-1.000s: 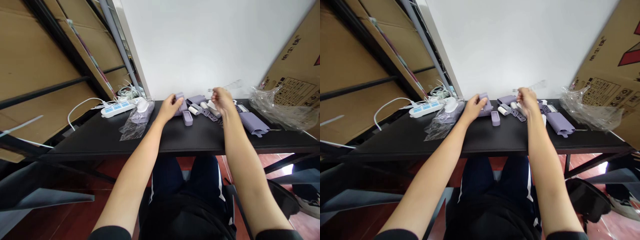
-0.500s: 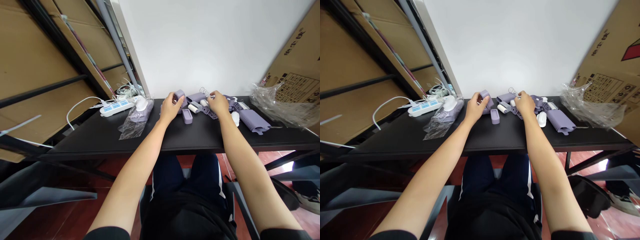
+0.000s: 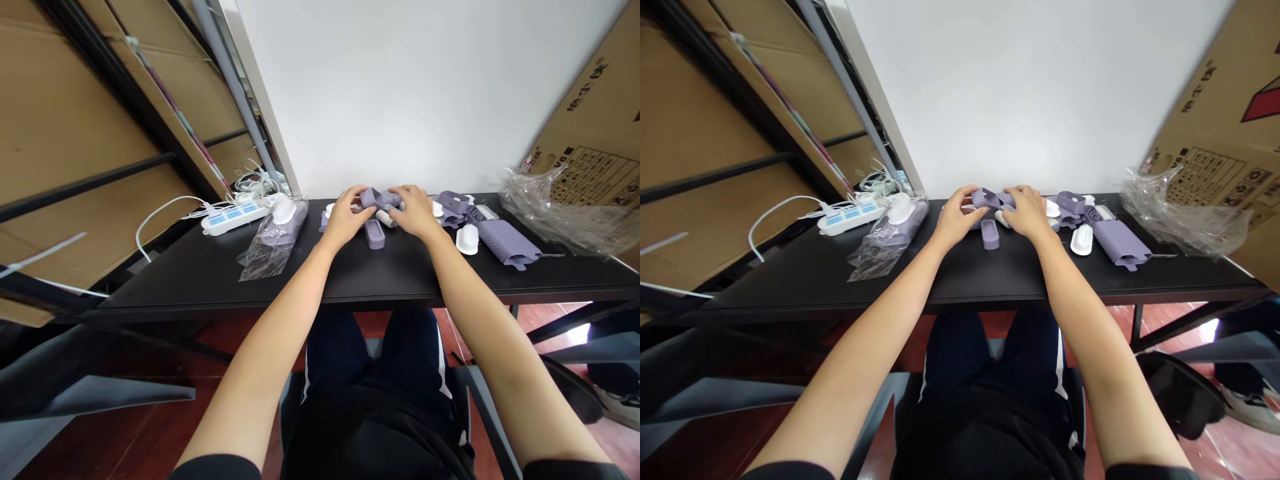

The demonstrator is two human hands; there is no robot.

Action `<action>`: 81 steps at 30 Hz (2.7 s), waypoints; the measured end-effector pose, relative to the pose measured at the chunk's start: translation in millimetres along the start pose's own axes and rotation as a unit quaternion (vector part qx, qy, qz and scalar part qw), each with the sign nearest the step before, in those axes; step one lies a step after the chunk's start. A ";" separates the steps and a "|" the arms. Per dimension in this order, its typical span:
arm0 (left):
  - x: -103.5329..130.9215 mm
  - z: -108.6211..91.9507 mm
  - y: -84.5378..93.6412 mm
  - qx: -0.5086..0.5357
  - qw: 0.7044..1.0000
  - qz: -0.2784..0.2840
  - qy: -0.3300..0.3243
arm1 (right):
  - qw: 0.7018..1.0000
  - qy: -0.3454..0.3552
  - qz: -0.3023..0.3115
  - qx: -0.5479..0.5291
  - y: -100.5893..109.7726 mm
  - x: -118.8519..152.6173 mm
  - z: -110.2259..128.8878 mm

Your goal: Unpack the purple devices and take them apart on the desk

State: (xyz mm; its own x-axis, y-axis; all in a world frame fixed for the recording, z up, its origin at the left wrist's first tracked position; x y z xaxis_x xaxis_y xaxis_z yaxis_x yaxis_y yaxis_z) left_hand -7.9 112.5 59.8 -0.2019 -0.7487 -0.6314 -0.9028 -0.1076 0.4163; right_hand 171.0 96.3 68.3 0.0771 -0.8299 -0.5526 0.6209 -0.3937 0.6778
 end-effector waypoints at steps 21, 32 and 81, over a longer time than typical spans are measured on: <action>6.9 -2.8 41.6 -0.182 0.972 -0.134 0.069 | 0.970 -0.188 -0.133 0.079 45.7 2.5 -59.1; 12.2 24.3 46.2 -0.295 0.930 -0.087 0.199 | 0.984 -0.151 -0.063 0.077 28.7 2.6 -45.1; 6.6 74.4 5.7 0.255 0.915 0.020 0.311 | 0.981 0.123 0.115 -0.099 -26.2 25.3 73.9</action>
State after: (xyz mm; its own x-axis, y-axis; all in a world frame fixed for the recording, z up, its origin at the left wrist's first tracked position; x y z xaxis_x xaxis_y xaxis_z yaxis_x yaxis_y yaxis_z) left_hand -42.7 155.6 9.4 -0.1264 -0.9900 -0.0627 -0.9913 0.1285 -0.0298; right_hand 99.1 56.4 72.4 0.4046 -0.7572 -0.5128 0.7020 -0.1023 0.7048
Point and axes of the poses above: each hand's wrist, its own x-axis away from the middle knuckle, its own y-axis out of the back of the hand, z = x × y, the point moved 10 cm from there along -x, towards the middle knuckle, and after that the axes turned 11 degrees about -x, right-handed, at the moved point
